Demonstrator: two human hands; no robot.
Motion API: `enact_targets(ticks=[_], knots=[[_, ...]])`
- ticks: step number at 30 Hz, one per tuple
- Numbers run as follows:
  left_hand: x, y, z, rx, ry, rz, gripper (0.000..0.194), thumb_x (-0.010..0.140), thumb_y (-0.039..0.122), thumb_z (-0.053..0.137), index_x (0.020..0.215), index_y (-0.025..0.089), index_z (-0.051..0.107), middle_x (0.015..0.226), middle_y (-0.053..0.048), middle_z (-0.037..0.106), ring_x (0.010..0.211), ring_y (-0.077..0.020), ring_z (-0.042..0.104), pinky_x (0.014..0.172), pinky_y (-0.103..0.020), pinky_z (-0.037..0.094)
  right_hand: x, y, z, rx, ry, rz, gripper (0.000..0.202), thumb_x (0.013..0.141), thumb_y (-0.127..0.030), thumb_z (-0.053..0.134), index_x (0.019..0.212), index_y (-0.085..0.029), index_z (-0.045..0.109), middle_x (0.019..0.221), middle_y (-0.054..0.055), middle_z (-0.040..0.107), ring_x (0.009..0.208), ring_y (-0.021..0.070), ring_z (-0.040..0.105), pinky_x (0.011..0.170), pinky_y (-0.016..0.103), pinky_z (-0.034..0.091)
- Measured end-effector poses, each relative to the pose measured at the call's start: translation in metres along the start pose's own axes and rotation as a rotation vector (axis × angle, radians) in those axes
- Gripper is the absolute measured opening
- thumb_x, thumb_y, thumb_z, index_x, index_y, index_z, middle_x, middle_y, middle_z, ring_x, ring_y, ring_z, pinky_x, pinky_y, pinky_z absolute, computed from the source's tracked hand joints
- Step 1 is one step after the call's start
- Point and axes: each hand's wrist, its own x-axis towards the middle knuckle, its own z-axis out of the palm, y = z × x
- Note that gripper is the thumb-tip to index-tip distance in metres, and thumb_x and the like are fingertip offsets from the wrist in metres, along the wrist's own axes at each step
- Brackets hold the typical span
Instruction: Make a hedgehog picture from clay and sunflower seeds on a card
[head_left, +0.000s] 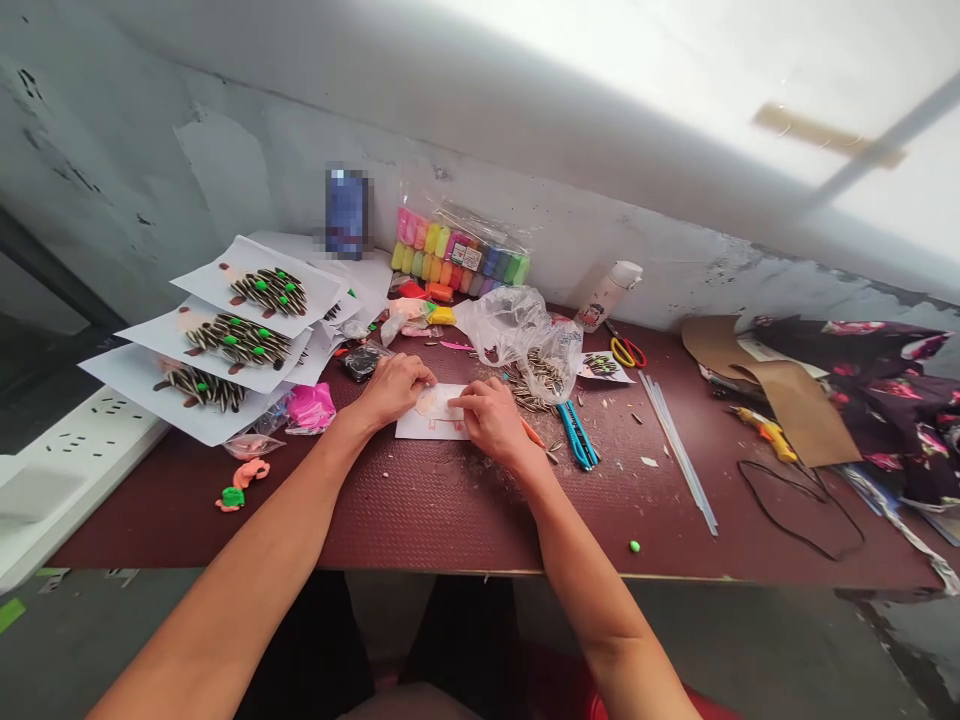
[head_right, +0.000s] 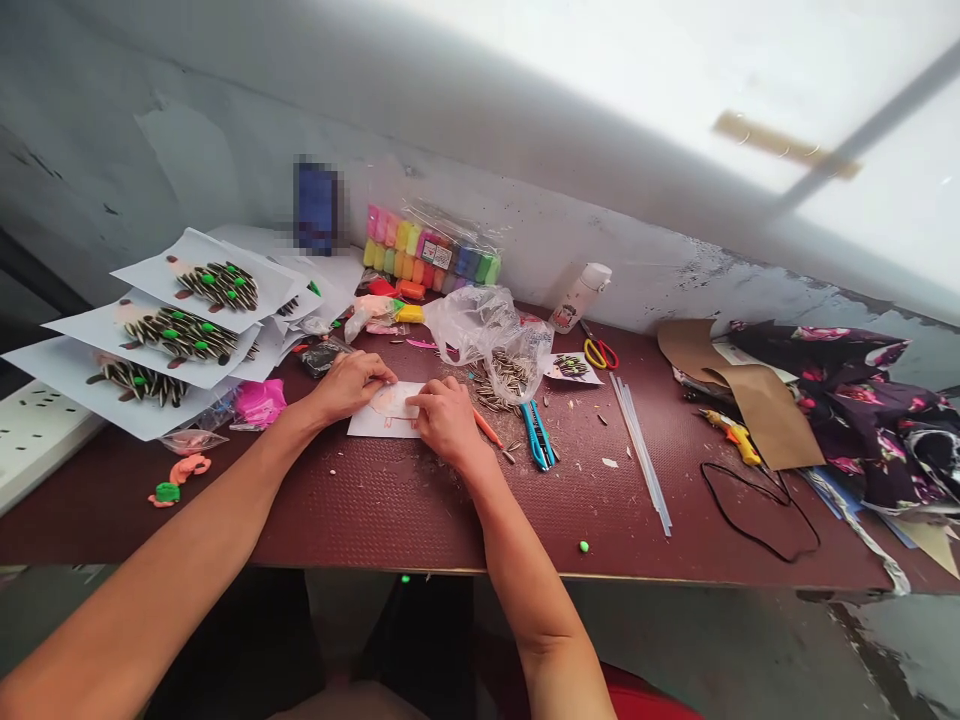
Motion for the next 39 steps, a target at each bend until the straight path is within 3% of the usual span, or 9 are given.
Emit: enact_targets(ticks=[3, 6, 9, 12, 16, 19, 23, 27, 39], knots=[[0.0, -0.001, 0.0, -0.001, 0.004, 0.006, 0.034, 0.084, 0.019, 0.05, 0.094, 0.027, 0.082, 0.101, -0.007, 0.077, 0.1, -0.0274, 0.062, 0.093, -0.044, 0.045, -0.004, -0.006, 0.0, -0.065, 0.003, -0.048, 0.03, 0.09, -0.01, 0.059, 0.099, -0.027, 0.082, 0.116, 0.007, 0.07, 0.105, 0.0259, 0.051, 0.09, 0.04, 0.04], [0.0, -0.001, 0.001, -0.002, 0.006, 0.004, 0.034, 0.084, 0.018, 0.05, 0.094, 0.026, 0.082, 0.102, -0.008, 0.077, 0.101, -0.0281, 0.062, 0.093, -0.044, 0.045, -0.008, -0.008, 0.0, -0.026, 0.002, -0.062, 0.038, 0.09, -0.006, 0.053, 0.107, -0.027, 0.08, 0.115, 0.006, 0.073, 0.103, 0.0253, 0.053, 0.094, 0.042, 0.042], [0.0, -0.002, 0.002, -0.008, 0.011, 0.006, 0.034, 0.082, 0.018, 0.051, 0.094, 0.027, 0.082, 0.102, -0.007, 0.077, 0.101, -0.0282, 0.063, 0.094, -0.044, 0.045, -0.013, -0.005, -0.001, 0.011, 0.101, 0.002, 0.049, 0.088, 0.0, 0.045, 0.117, -0.025, 0.077, 0.12, 0.007, 0.073, 0.106, 0.0247, 0.056, 0.098, 0.042, 0.044], [0.001, -0.001, 0.001, -0.016, 0.008, 0.013, 0.035, 0.083, 0.017, 0.05, 0.094, 0.027, 0.082, 0.102, -0.007, 0.077, 0.102, -0.028, 0.063, 0.095, -0.044, 0.044, -0.019, -0.001, -0.002, -0.065, 0.178, 0.045, 0.049, 0.086, -0.002, 0.049, 0.119, -0.025, 0.076, 0.142, 0.01, 0.061, 0.125, 0.0284, 0.05, 0.107, 0.048, 0.04], [-0.003, 0.0, -0.008, -0.033, -0.041, 0.023, 0.035, 0.085, 0.021, 0.05, 0.097, 0.027, 0.082, 0.107, -0.006, 0.077, 0.106, -0.0279, 0.064, 0.098, -0.044, 0.042, -0.025, -0.002, -0.003, -0.167, 0.13, 0.021, 0.044, 0.087, -0.01, 0.06, 0.124, -0.027, 0.074, 0.155, 0.012, 0.048, 0.144, 0.0334, 0.036, 0.116, 0.055, 0.031], [-0.007, 0.001, -0.016, -0.045, -0.107, 0.034, 0.031, 0.083, 0.042, 0.061, 0.102, 0.027, 0.08, 0.112, -0.005, 0.075, 0.113, -0.0315, 0.062, 0.101, -0.046, 0.041, -0.027, -0.006, -0.001, -0.195, 0.121, 0.008, 0.038, 0.092, -0.019, 0.062, 0.128, -0.028, 0.073, 0.157, 0.013, 0.046, 0.149, 0.0343, 0.031, 0.118, 0.058, 0.025], [-0.009, 0.0, -0.021, -0.005, -0.188, 0.064, 0.056, 0.067, 0.06, 0.076, 0.113, 0.028, 0.077, 0.118, -0.007, 0.071, 0.115, -0.0342, 0.059, 0.102, -0.046, 0.039, -0.028, -0.01, 0.002, -0.192, 0.123, -0.017, 0.029, 0.099, -0.03, 0.059, 0.123, -0.031, 0.074, 0.156, 0.01, 0.048, 0.151, 0.0332, 0.03, 0.12, 0.059, 0.023], [-0.01, 0.0, -0.019, 0.051, -0.213, 0.063, 0.064, 0.063, 0.06, 0.078, 0.12, 0.03, 0.074, 0.12, -0.008, 0.068, 0.116, -0.0342, 0.056, 0.102, -0.045, 0.038, -0.028, -0.011, 0.006, -0.215, 0.108, -0.026, 0.026, 0.099, -0.035, 0.061, 0.121, -0.033, 0.074, 0.153, 0.01, 0.052, 0.15, 0.0324, 0.032, 0.12, 0.059, 0.023], [-0.011, 0.005, -0.019, 0.059, -0.233, 0.034, 0.066, 0.064, 0.057, 0.078, 0.123, 0.029, 0.072, 0.121, -0.008, 0.064, 0.117, -0.035, 0.053, 0.106, -0.049, 0.037, -0.027, -0.009, 0.016, -0.26, 0.142, 0.065, 0.028, 0.098, -0.035, 0.065, 0.124, -0.03, 0.071, 0.151, 0.012, 0.054, 0.149, 0.0348, 0.034, 0.119, 0.062, 0.025]])
